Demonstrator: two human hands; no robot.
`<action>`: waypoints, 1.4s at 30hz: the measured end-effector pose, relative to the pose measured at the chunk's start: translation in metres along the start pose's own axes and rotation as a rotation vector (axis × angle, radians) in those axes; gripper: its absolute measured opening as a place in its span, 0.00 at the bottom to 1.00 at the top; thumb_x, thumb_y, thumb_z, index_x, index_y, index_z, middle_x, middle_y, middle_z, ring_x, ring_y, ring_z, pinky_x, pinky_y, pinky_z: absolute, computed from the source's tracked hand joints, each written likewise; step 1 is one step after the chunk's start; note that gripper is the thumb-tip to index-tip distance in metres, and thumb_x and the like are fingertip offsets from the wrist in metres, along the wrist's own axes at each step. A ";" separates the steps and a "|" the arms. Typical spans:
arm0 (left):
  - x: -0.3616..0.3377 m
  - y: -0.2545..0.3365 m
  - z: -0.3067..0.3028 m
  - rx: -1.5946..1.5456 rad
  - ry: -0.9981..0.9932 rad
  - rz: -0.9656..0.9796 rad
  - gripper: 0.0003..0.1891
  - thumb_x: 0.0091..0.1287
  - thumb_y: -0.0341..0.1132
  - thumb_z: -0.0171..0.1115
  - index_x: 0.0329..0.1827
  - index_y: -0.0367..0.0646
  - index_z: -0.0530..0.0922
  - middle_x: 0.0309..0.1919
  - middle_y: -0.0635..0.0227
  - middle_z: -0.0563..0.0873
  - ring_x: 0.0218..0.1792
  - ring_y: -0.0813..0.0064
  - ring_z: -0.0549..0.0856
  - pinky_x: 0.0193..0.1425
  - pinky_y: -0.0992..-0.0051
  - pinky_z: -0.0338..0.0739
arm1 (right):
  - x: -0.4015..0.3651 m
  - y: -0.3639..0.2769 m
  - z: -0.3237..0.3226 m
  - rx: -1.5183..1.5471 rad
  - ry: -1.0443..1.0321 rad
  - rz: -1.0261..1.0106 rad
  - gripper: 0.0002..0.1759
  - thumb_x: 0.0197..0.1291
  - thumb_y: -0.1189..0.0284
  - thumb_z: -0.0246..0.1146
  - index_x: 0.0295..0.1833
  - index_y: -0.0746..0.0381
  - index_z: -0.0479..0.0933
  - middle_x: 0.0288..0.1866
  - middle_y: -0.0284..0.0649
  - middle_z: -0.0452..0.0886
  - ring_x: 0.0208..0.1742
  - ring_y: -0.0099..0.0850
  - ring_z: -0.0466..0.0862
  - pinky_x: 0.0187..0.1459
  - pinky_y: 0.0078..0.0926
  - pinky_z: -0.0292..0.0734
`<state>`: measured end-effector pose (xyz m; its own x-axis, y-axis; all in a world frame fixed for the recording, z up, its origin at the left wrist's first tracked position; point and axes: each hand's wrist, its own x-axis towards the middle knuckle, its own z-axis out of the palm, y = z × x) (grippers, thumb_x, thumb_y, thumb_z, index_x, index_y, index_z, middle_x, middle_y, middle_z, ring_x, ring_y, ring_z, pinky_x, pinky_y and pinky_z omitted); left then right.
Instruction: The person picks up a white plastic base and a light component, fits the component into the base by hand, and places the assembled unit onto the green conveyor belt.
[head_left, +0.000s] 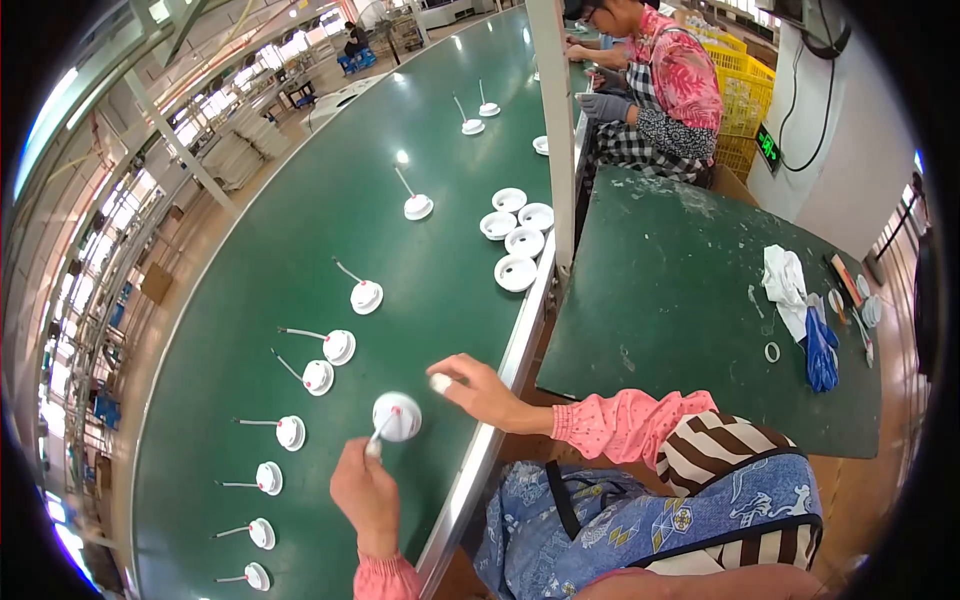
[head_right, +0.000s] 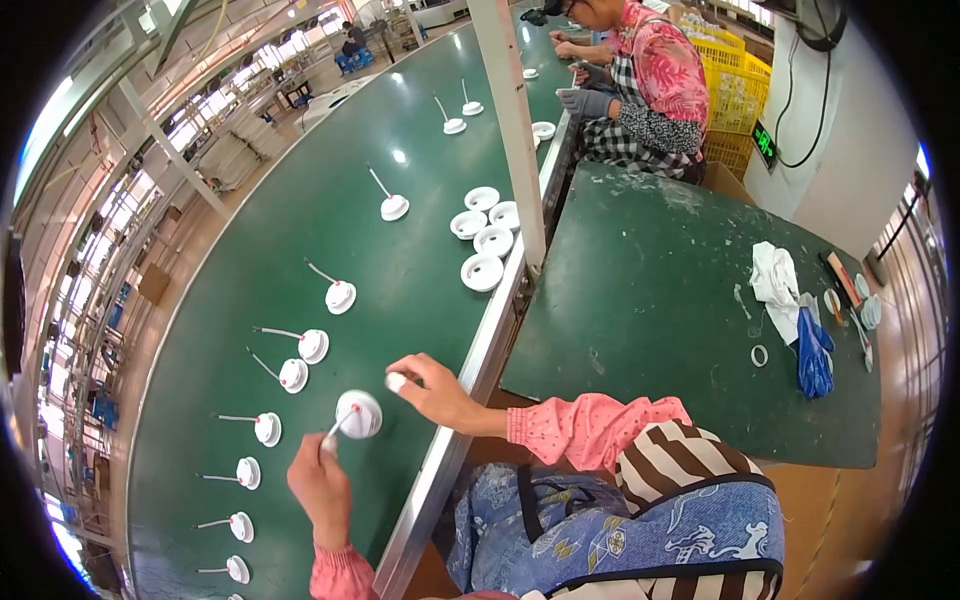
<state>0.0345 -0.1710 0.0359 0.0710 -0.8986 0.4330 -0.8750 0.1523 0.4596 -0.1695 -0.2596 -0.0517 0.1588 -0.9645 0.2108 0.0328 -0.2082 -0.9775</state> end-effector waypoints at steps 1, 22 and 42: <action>0.018 -0.004 0.013 0.021 -0.027 0.039 0.03 0.71 0.26 0.59 0.40 0.41 0.82 0.29 0.55 0.84 0.30 0.51 0.84 0.34 0.57 0.75 | -0.003 0.004 -0.006 -0.017 0.035 0.006 0.13 0.73 0.67 0.64 0.57 0.63 0.81 0.48 0.39 0.78 0.47 0.30 0.80 0.51 0.31 0.77; 0.078 -0.015 0.060 -0.039 -0.050 0.047 0.20 0.62 0.28 0.65 0.60 0.43 0.80 0.52 0.52 0.85 0.49 0.47 0.86 0.50 0.54 0.83 | -0.019 0.008 0.002 -0.731 0.000 -0.524 0.14 0.52 0.81 0.67 0.46 0.60 0.81 0.41 0.44 0.81 0.43 0.47 0.81 0.45 0.44 0.78; -0.402 -0.242 -0.253 0.767 0.612 -0.987 0.24 0.60 0.28 0.68 0.62 0.37 0.80 0.52 0.48 0.83 0.56 0.45 0.81 0.62 0.53 0.75 | -0.099 -0.033 0.275 -0.315 -1.069 -0.831 0.19 0.57 0.81 0.65 0.56 0.64 0.80 0.48 0.46 0.77 0.51 0.46 0.77 0.53 0.43 0.74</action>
<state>0.3391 0.2575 -0.0528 0.8276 -0.1499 0.5409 -0.3680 -0.8725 0.3213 0.0855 -0.1131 -0.0407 0.8769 0.0196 0.4803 0.2899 -0.8186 -0.4959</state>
